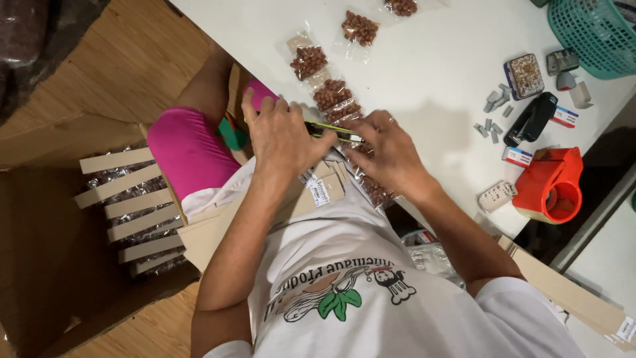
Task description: Stapling small plastic bags of snacks onto a cardboard display strip using a handheld stapler.
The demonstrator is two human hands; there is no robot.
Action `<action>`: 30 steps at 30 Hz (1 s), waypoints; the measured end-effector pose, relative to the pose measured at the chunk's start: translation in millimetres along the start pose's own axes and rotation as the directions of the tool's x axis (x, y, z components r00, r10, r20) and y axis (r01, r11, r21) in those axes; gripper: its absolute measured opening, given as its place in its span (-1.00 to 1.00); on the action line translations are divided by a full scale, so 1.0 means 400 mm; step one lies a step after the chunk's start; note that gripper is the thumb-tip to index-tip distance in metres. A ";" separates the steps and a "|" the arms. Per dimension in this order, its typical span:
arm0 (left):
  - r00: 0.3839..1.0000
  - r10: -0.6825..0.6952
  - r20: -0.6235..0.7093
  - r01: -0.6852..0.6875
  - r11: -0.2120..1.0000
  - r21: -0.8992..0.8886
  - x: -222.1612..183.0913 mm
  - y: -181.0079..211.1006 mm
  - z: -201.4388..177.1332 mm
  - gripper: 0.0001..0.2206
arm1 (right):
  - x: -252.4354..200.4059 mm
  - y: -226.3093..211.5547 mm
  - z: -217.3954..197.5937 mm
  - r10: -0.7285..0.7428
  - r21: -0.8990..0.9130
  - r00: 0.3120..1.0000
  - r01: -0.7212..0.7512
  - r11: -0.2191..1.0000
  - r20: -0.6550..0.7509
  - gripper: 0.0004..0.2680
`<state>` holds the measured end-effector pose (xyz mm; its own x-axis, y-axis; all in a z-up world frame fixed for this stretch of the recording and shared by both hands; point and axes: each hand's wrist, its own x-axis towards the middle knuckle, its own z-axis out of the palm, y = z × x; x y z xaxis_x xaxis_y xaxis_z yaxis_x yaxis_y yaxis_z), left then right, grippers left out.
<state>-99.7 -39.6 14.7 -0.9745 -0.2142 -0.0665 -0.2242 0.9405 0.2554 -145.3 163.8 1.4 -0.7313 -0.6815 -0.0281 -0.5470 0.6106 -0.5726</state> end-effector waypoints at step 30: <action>0.973 0.137 0.185 -0.141 0.990 0.010 0.043 0.044 -0.026 -0.27 | 0.127 -0.031 -0.074 0.240 0.364 0.729 -0.564 0.741 0.642 -0.22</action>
<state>-120.3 -29.6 28.2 -0.9776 -0.0310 -0.2081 -0.0843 0.9639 0.2526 -187.8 133.5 31.2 -0.4025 -0.6091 -0.6833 0.1554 0.6901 -0.7068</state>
